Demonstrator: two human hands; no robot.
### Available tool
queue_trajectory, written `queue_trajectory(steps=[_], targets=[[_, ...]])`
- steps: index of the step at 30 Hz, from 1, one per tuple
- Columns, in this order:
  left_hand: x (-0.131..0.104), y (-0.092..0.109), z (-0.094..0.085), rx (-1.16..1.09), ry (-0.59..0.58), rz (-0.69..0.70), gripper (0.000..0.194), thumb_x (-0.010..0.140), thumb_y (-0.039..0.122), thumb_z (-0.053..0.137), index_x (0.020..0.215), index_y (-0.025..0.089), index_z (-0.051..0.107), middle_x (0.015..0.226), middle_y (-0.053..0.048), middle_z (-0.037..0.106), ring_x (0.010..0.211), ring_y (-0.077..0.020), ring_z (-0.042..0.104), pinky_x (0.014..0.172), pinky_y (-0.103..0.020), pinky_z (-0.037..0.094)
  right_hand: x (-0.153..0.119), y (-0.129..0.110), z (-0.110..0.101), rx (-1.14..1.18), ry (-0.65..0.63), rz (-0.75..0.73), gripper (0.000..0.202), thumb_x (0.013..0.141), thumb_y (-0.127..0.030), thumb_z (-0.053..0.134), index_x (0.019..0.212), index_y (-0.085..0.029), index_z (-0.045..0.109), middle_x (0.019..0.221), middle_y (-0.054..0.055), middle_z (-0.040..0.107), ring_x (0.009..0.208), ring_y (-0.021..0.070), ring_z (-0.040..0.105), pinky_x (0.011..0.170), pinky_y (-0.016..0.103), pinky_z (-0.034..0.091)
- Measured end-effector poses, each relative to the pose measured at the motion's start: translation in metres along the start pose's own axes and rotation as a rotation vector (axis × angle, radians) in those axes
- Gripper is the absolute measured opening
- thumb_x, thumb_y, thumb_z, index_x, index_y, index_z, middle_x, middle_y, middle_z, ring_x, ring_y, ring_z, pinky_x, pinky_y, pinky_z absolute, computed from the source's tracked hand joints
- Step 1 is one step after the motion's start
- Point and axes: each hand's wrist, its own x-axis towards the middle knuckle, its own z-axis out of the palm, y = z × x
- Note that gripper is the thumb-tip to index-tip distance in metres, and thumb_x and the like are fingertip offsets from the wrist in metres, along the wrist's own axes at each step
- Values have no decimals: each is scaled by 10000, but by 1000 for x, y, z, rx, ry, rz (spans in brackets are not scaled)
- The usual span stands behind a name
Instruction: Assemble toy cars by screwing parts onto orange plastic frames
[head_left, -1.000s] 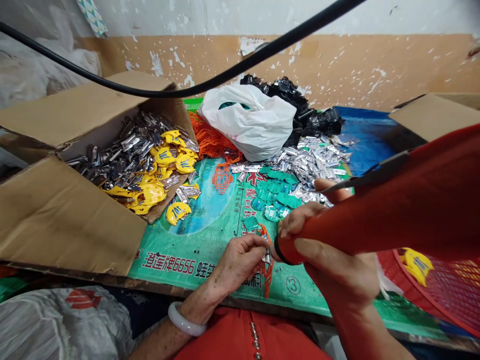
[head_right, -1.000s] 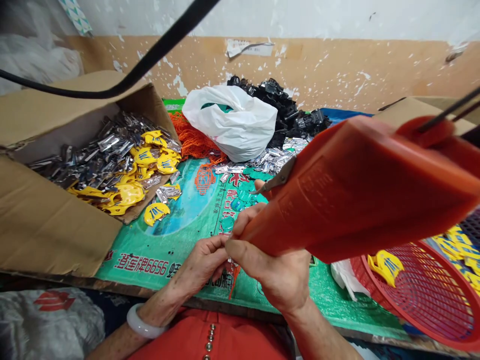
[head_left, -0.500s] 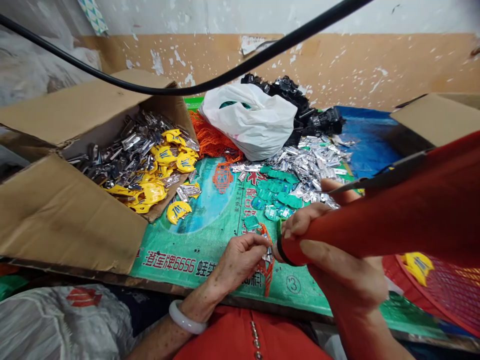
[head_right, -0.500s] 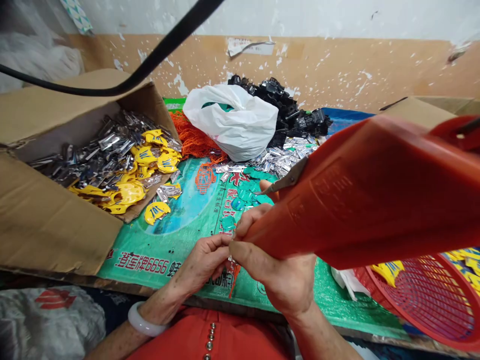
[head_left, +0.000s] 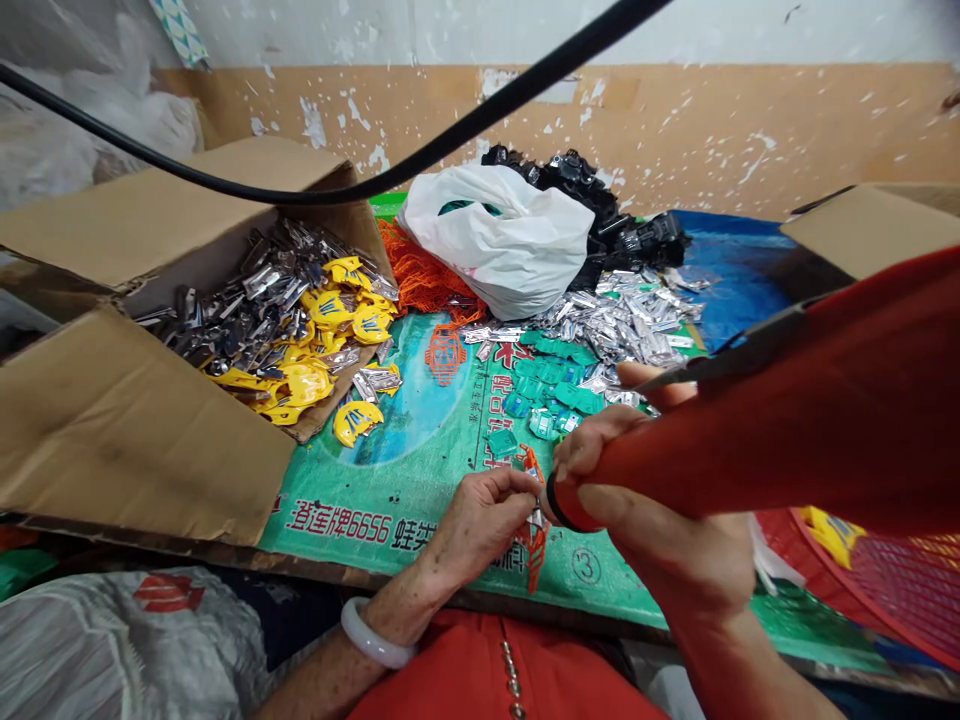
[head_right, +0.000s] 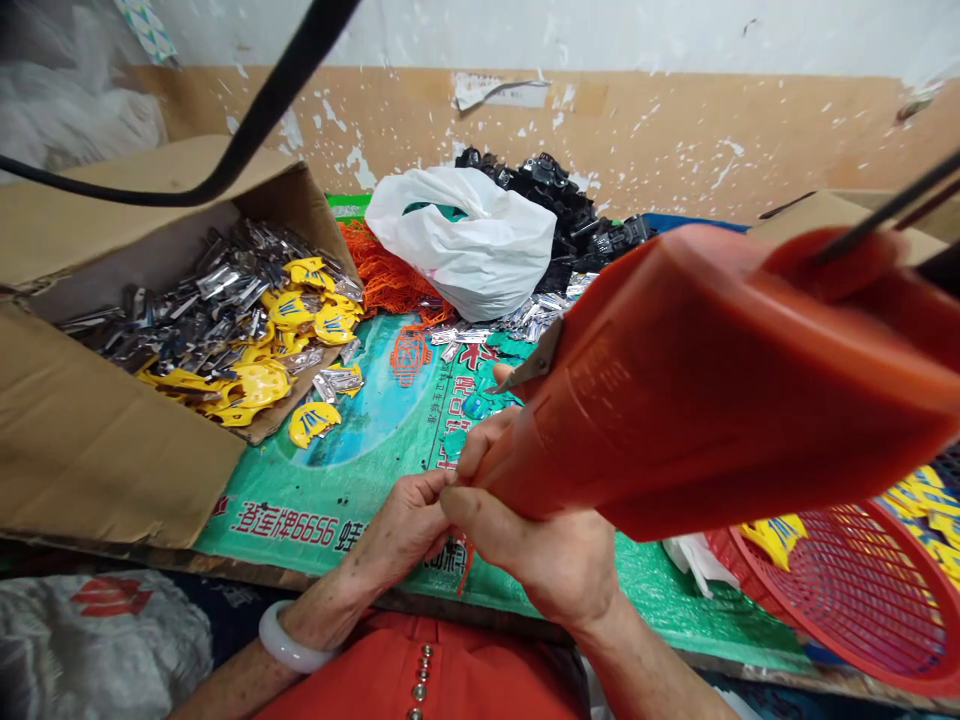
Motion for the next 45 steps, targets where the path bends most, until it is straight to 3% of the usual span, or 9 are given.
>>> queue_trajectory(steps=[18, 25, 30, 37, 45], targets=[[0, -2, -1, 32, 12, 0, 111, 691, 255, 540, 678, 167, 607, 485, 77, 494, 381, -54, 326, 428, -213, 237, -5, 2, -2, 38, 39, 14, 114, 675, -220, 748, 743, -232, 657, 731, 21, 625, 744, 216, 613, 714, 413, 520], [-2, -2, 1, -16, 10, -25, 89, 669, 257, 575, 623, 180, 579, 439, 98, 399, 385, -54, 280, 430, -210, 215, -5, 4, -3, 17, -1, -6, 91, 686, -207, 734, 729, -242, 662, 735, 14, 621, 711, 203, 603, 700, 411, 530], [-3, -2, 2, -19, 33, -34, 110, 661, 273, 587, 599, 184, 573, 442, 88, 409, 405, -63, 305, 433, -209, 219, -6, 3, -2, 9, 13, -16, 114, 674, -201, 747, 744, -246, 669, 731, 15, 620, 680, 204, 599, 685, 420, 528], [-2, -6, 0, 18, 32, -15, 144, 681, 269, 568, 742, 164, 645, 474, 87, 472, 386, -61, 312, 431, -212, 240, -8, 2, -1, 16, 23, -12, 91, 679, -195, 727, 721, -248, 666, 717, 15, 613, 716, 212, 602, 730, 437, 526], [-4, -5, 0, 27, 28, -3, 97, 667, 261, 566, 622, 184, 604, 458, 82, 441, 415, -72, 352, 443, -207, 256, -7, 3, 0, 20, 22, -4, 93, 670, -206, 735, 693, -236, 650, 689, 6, 610, 714, 202, 600, 702, 408, 524]])
